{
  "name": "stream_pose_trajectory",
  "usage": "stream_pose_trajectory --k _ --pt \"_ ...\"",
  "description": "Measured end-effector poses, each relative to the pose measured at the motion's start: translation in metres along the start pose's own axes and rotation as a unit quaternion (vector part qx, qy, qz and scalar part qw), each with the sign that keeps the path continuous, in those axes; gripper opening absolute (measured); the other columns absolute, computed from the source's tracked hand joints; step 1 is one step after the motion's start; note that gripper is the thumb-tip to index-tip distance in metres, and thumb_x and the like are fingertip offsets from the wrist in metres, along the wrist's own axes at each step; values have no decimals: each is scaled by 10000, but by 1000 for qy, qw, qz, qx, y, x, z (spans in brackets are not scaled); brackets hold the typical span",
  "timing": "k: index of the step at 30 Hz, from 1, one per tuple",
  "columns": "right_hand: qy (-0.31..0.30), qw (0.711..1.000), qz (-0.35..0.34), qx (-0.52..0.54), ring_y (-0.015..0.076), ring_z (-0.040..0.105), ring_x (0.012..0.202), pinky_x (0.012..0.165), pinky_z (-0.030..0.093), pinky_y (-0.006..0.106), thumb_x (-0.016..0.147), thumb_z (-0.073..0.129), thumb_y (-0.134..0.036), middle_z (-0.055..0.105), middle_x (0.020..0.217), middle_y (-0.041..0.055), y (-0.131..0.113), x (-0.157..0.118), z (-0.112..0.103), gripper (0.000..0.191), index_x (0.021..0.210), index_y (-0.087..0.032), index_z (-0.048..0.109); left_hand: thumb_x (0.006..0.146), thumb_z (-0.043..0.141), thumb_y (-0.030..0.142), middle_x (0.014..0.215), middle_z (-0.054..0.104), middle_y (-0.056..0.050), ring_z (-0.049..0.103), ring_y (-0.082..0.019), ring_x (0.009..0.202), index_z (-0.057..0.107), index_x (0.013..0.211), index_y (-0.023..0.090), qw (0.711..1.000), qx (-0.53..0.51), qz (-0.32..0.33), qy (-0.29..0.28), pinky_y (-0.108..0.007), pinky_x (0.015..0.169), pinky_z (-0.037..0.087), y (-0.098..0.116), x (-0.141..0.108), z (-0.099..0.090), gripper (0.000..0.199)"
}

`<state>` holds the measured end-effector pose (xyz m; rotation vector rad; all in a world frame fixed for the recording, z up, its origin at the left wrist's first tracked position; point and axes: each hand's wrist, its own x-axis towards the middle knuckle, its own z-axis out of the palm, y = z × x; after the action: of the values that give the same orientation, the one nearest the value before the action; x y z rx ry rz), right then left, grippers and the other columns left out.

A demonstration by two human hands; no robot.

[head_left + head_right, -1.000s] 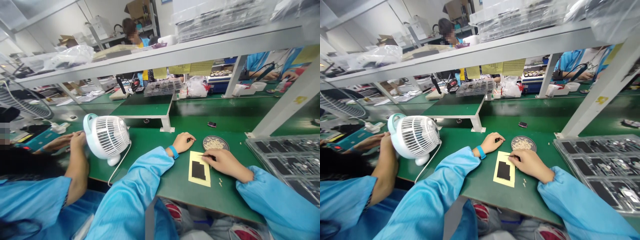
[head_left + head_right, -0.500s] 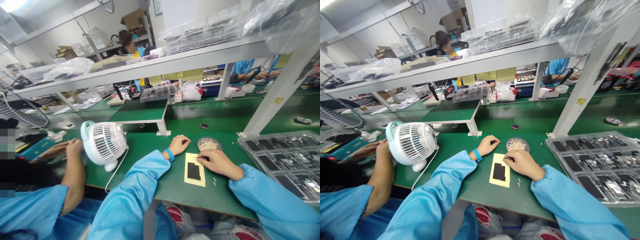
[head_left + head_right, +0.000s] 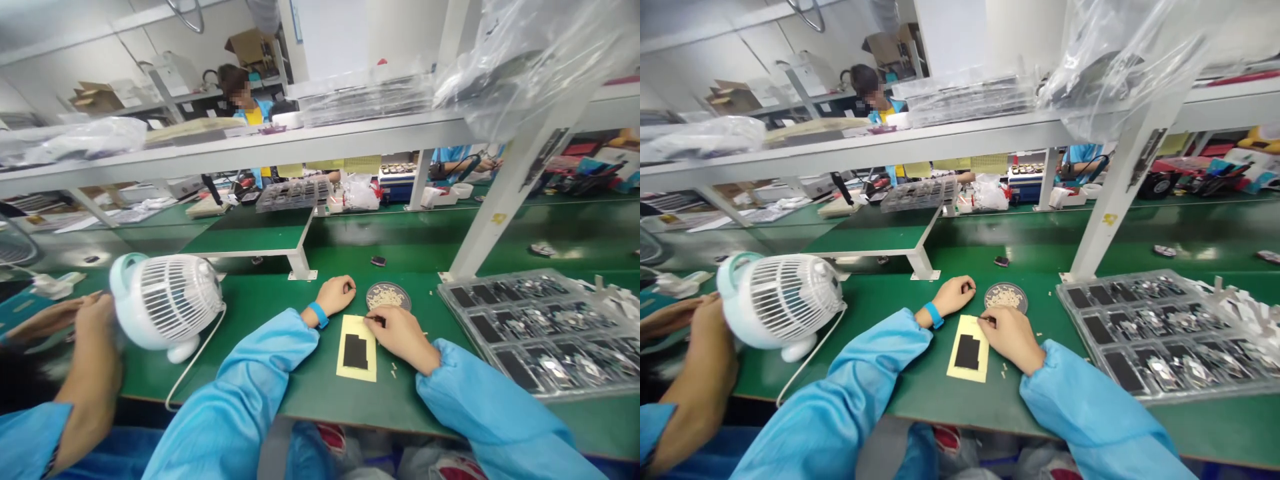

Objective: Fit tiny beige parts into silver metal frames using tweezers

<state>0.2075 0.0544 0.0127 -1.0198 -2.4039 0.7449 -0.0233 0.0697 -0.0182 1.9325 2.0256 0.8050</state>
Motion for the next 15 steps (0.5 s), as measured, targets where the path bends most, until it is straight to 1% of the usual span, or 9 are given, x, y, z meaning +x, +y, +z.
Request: stream_pose_trajectory --k 2,4,5,7,9,10,12,14,15 --pt "37 997 -27 54 243 698 922 820 508 359 941 588 -279 775 963 54 2 2 1 214 967 -228 794 870 662 304 705 675 6 650 -188 697 734 859 243 1000 3 -25 -3 -297 674 472 4 17 6 95" --pt "75 990 -53 107 239 686 939 858 520 369 947 594 -252 764 988 78 3 4 1 211 1011 -204 790 912 628 347 762 698 3 674 -188 733 726 974 247 999 0 -38 -1 -296 691 480 9 38 16 153" --pt "90 986 -60 128 235 682 928 852 523 370 954 599 -256 758 984 82 4 5 -1 207 1023 -202 787 922 624 363 830 715 -4 690 -192 788 705 1072 247 999 0 -39 2 -297 723 490 12 49 21 207" --pt "112 978 -72 159 224 673 880 814 523 366 972 603 -285 746 954 79 3 6 -4 200 1029 -211 779 906 662 420 1030 720 -45 703 -219 952 621 1262 236 999 4 -36 12 -313 817 503 19 71 33 403" --pt "129 972 -88 176 209 652 826 776 507 357 992 592 -321 725 906 69 1 7 -9 201 1009 -215 762 842 727 533 1217 663 -120 678 -282 1093 553 1341 199 999 15 -37 22 -359 895 499 26 89 44 625" --pt "137 969 -97 179 201 633 800 758 494 352 1002 582 -337 706 873 63 1 7 -11 210 967 -212 747 803 751 589 1270 629 -156 663 -320 1132 545 1337 179 999 20 -40 25 -387 918 496 29 96 49 704" --pt "152 967 -112 173 185 581 751 720 461 341 1017 558 -367 645 800 47 0 7 -15 279 822 -207 677 761 765 647 1290 596 -199 652 -371 1144 571 1264 155 998 26 -49 32 -429 931 490 33 107 57 730" --pt "167 967 -116 157 173 524 708 686 424 333 1025 532 -391 568 728 30 0 6 -17 383 687 -212 557 768 776 609 1249 609 -193 661 -373 1114 608 1169 162 997 21 -56 41 -436 924 490 32 113 60 624" --pt "170 967 -114 153 167 506 689 675 410 329 1029 520 -400 541 700 23 1 5 -17 420 652 -214 511 775 781 578 1217 624 -179 668 -359 1093 625 1122 170 997 15 -58 46 -429 919 492 31 115 60 557"
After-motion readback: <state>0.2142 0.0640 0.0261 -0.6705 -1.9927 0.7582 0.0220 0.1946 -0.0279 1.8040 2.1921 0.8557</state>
